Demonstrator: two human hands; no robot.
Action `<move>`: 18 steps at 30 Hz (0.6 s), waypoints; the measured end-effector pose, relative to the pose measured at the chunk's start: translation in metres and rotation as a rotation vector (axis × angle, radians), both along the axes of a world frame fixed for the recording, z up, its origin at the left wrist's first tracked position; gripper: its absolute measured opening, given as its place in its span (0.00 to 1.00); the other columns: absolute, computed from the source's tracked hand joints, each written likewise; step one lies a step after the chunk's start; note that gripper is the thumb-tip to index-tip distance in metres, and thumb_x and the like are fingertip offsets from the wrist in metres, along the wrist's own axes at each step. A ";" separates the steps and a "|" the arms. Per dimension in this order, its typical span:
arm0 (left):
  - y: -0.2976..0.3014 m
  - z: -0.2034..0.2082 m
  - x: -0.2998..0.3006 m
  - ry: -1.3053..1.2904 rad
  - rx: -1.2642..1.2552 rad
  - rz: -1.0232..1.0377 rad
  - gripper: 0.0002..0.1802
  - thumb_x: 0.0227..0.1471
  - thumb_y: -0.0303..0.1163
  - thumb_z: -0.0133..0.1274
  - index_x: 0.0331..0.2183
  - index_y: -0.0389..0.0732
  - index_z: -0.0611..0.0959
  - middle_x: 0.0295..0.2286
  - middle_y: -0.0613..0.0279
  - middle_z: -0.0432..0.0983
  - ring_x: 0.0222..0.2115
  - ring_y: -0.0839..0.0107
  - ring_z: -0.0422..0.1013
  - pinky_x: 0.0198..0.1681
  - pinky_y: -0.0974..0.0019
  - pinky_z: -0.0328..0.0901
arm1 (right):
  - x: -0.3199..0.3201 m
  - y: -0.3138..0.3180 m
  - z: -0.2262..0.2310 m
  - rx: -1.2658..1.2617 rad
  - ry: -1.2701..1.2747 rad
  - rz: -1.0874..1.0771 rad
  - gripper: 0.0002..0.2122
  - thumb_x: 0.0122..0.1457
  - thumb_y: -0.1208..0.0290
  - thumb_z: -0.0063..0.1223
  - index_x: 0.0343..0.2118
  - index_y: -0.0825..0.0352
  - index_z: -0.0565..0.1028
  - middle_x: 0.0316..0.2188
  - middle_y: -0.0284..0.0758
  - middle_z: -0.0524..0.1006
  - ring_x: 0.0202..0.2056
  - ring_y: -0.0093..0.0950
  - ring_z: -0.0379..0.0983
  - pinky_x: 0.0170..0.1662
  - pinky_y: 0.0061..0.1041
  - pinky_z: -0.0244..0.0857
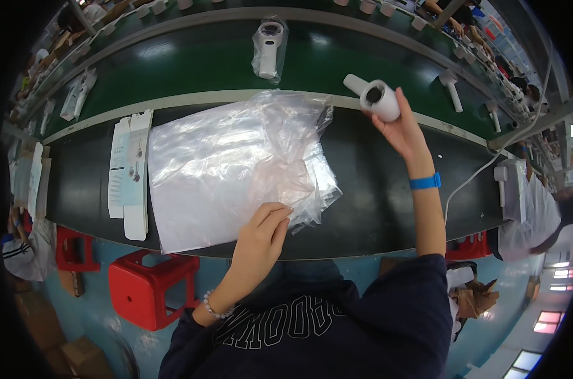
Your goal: Packaging handheld fans into plastic bags and boxes on an assembly line.
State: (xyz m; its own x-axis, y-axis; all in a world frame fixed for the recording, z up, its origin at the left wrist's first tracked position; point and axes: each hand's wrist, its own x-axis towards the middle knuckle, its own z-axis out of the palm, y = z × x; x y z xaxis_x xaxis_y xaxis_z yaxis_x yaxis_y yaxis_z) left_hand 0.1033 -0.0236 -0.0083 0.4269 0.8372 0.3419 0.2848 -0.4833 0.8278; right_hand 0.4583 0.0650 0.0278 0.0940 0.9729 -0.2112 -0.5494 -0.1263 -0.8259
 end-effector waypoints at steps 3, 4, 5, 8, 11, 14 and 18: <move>-0.010 0.004 0.002 0.075 -0.017 0.083 0.13 0.47 0.19 0.52 0.38 0.36 0.78 0.37 0.57 0.72 0.25 0.60 0.73 0.28 0.62 0.67 | -0.037 -0.041 0.002 0.156 -0.191 -0.041 0.23 0.63 0.58 0.45 0.56 0.66 0.62 0.50 0.44 0.67 0.49 0.35 0.70 0.51 0.32 0.66; -0.013 0.007 0.001 0.174 0.014 0.138 0.15 0.47 0.19 0.52 0.40 0.36 0.77 0.38 0.57 0.72 0.25 0.60 0.73 0.29 0.62 0.67 | -0.041 -0.054 0.005 0.211 -0.291 0.029 0.30 0.56 0.57 0.54 0.58 0.66 0.60 0.51 0.43 0.67 0.48 0.32 0.70 0.52 0.31 0.64; -0.015 0.006 0.004 0.186 0.012 0.138 0.15 0.47 0.19 0.52 0.40 0.36 0.77 0.38 0.57 0.72 0.25 0.60 0.73 0.29 0.62 0.67 | -0.054 -0.071 0.014 0.209 -0.279 0.028 0.30 0.56 0.57 0.54 0.58 0.66 0.60 0.51 0.43 0.67 0.48 0.32 0.70 0.52 0.31 0.64; -0.015 0.005 0.010 0.181 0.026 0.117 0.19 0.46 0.19 0.53 0.44 0.37 0.75 0.41 0.56 0.70 0.24 0.61 0.73 0.28 0.63 0.67 | -0.090 -0.118 0.045 0.284 -0.426 -0.032 0.41 0.36 0.53 0.66 0.52 0.69 0.60 0.41 0.44 0.72 0.41 0.32 0.73 0.43 0.26 0.67; -0.009 0.007 0.016 0.006 -0.070 -0.031 0.23 0.44 0.16 0.52 0.46 0.38 0.74 0.44 0.55 0.68 0.24 0.63 0.72 0.29 0.65 0.67 | -0.093 -0.144 0.048 0.320 -0.338 0.041 0.40 0.31 0.55 0.67 0.45 0.66 0.56 0.30 0.45 0.70 0.29 0.30 0.72 0.30 0.24 0.71; -0.004 0.011 0.023 -0.181 -0.119 -0.152 0.26 0.43 0.12 0.53 0.47 0.37 0.73 0.45 0.54 0.67 0.33 0.66 0.71 0.31 0.70 0.67 | -0.102 -0.160 0.056 0.243 -0.365 0.007 0.38 0.32 0.54 0.67 0.44 0.66 0.57 0.27 0.44 0.71 0.26 0.27 0.71 0.29 0.21 0.69; 0.000 0.022 0.023 -0.218 -0.092 -0.227 0.24 0.44 0.13 0.56 0.46 0.35 0.74 0.45 0.54 0.67 0.35 0.66 0.72 0.33 0.72 0.71 | -0.108 -0.168 0.057 0.195 -0.517 -0.094 0.37 0.33 0.54 0.64 0.45 0.68 0.60 0.30 0.49 0.75 0.28 0.29 0.73 0.32 0.23 0.67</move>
State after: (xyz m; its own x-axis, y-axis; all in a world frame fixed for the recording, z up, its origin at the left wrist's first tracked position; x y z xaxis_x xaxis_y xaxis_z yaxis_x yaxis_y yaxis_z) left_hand 0.1258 -0.0232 0.0141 0.5314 0.7608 0.3726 -0.0099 -0.4342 0.9007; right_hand 0.3508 -0.1028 0.0843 0.2255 0.9719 0.0681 -0.0683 0.0854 -0.9940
